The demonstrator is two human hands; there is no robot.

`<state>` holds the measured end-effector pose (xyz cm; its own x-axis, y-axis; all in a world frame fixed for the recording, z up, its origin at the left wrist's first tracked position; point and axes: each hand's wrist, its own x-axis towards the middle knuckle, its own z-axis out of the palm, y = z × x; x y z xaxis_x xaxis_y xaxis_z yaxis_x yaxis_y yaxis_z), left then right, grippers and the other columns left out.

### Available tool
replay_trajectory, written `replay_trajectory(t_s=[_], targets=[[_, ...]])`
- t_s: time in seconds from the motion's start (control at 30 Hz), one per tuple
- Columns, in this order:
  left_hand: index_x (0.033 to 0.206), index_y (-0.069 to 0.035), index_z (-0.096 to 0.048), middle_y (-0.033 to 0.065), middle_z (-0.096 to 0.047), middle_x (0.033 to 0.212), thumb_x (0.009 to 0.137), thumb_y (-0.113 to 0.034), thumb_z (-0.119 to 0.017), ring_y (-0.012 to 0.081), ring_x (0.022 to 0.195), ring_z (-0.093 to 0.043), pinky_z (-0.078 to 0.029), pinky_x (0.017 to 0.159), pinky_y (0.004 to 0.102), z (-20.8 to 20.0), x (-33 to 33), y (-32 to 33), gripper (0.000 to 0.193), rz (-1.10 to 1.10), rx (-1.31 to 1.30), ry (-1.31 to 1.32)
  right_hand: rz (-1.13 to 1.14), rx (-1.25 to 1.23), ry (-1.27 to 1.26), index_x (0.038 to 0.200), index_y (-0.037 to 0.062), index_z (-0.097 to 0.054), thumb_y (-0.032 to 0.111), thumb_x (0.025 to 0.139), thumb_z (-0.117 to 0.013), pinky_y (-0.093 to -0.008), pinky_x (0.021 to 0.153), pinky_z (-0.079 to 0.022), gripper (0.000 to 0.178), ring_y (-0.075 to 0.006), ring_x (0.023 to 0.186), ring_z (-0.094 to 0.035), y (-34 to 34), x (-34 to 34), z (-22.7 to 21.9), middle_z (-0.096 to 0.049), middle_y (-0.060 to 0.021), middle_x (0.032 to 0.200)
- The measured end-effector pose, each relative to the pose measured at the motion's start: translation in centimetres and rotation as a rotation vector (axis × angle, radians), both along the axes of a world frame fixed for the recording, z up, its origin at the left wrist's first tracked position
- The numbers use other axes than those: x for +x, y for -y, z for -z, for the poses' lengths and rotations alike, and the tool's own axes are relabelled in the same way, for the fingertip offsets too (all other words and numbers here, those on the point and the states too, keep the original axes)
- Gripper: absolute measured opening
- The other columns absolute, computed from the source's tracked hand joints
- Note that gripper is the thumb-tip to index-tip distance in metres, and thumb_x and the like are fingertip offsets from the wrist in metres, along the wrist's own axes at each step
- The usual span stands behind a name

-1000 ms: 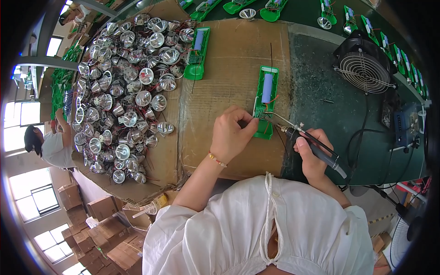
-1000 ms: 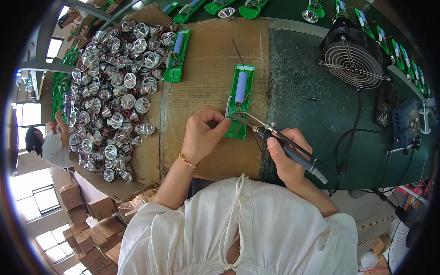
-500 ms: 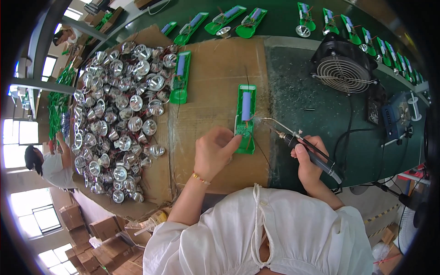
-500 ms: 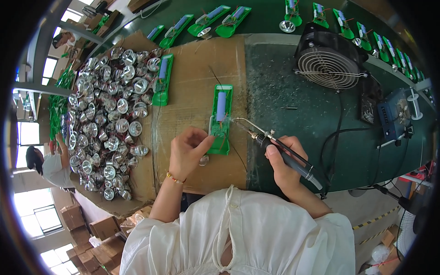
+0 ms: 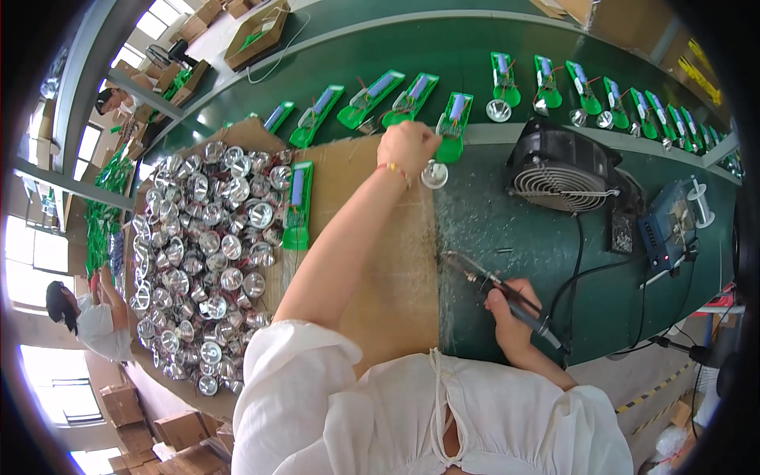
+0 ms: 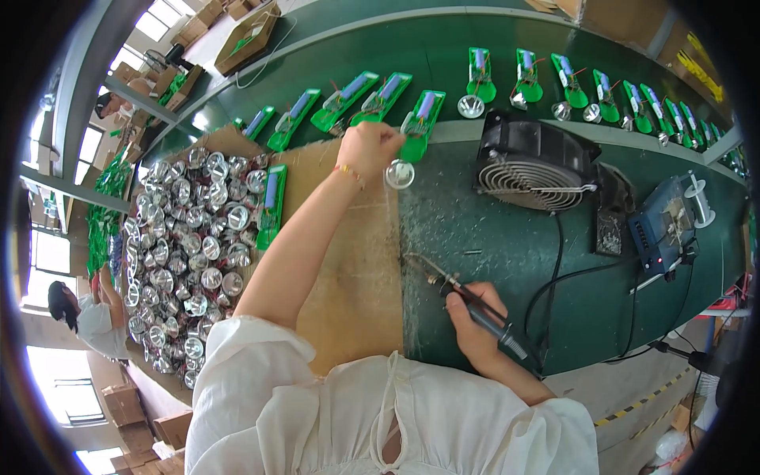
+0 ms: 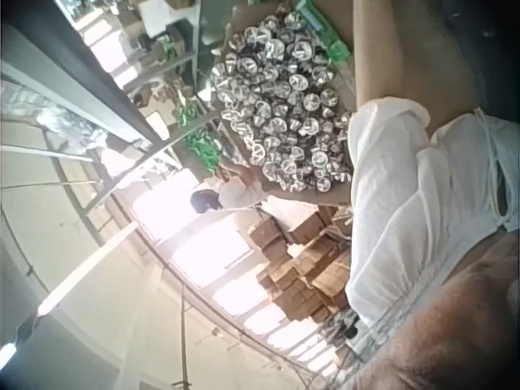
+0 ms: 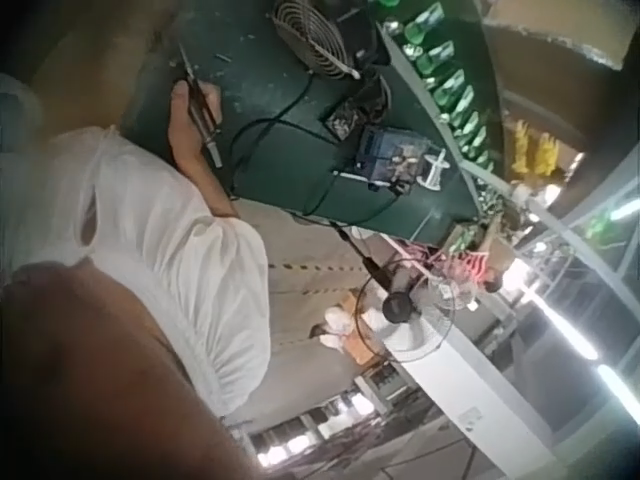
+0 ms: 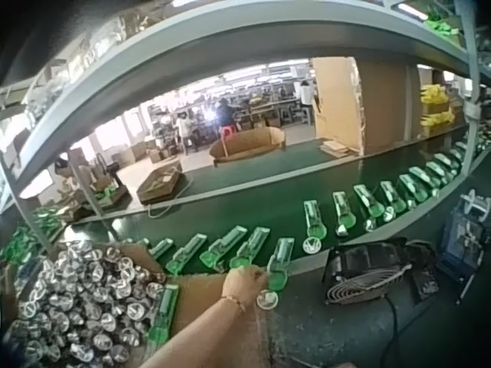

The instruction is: Soldering wires onto small electronic circuit boards for light fixtures at a factory assembly station.

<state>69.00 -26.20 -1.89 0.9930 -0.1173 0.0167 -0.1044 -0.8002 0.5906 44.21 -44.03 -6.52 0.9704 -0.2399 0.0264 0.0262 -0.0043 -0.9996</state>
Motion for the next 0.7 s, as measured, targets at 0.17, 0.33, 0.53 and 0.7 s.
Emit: replay_trajectory(t_s=[0.17,0.33,0.53,0.7], targets=[[0.101,-0.009,-0.065,0.0114,-0.061,0.098,0.076,-0.039,-0.064,0.0287,0.094,-0.058,-0.047,0.079,0.0388,-1.9,0.7,-1.3,0.039,0.001,0.105,0.3,0.001,0.07,-0.045,0.083,0.0005,-0.054,0.005,0.079,-0.064,-0.0222,0.055,-0.043,0.011,-0.0086,0.06,-0.054,0.4,0.1,-0.6,-0.058,-0.0046,0.069],[0.099,-0.009,-0.06,0.0092,-0.057,0.101,0.073,-0.034,-0.066,0.0268,0.096,-0.055,-0.045,0.078,0.0391,-2.6,-5.1,-11.8,0.036,-0.252,0.665,0.446,-0.028,0.116,-0.059,0.085,0.0003,-0.052,0.006,0.081,-0.061,-0.0236,0.057,-0.047,0.012,-0.0099,0.061,-0.055,0.6,0.2,-1.0,-0.057,-0.0064,0.072],[0.123,-0.004,-0.039,0.0172,-0.059,0.093,0.075,-0.034,-0.065,0.0322,0.088,-0.058,-0.048,0.075,0.0423,-0.9,-12.0,-12.4,0.063,-0.108,0.757,0.118,-0.022,0.072,-0.038,0.085,-0.0005,-0.052,0.01,0.083,-0.06,-0.0228,0.057,-0.046,0.014,-0.0098,0.06,-0.055,0.5,0.4,-1.3,-0.057,-0.0062,0.068],[0.128,-0.005,-0.039,0.013,-0.058,0.082,0.075,-0.043,-0.063,0.0303,0.066,-0.06,-0.049,0.058,0.0385,-0.6,-18.1,-4.5,0.069,-0.022,0.481,0.158,0.097,0.095,0.002,0.087,-0.0007,-0.053,0.012,0.084,-0.059,-0.0219,0.055,-0.045,0.014,-0.0101,0.058,-0.054,0.3,0.4,-0.9,-0.056,-0.0057,0.067]])
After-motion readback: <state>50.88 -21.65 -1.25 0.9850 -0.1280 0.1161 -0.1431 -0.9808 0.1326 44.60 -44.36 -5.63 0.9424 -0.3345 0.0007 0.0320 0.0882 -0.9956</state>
